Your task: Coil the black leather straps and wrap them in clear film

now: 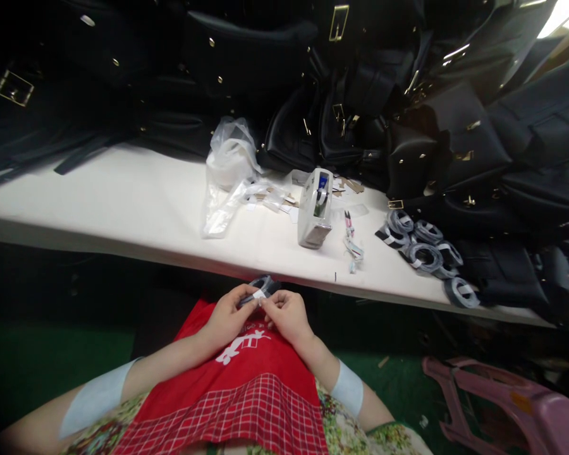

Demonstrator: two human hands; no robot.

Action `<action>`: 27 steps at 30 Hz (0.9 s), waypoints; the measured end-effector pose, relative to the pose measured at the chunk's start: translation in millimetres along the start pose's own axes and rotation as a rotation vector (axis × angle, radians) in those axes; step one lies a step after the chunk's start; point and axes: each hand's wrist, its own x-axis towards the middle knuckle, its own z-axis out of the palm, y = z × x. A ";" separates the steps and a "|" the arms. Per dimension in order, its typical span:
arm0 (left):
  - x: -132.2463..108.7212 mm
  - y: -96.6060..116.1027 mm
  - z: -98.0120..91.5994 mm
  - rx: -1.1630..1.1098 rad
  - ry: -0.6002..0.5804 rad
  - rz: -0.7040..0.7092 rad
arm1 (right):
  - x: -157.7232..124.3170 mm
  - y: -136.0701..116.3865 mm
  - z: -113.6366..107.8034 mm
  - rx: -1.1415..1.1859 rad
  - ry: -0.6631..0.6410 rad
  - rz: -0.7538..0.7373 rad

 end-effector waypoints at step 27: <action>1.3 3.7 0.6 0.206 0.028 0.110 | 3.2 1.6 -2.9 0.197 -0.048 -0.069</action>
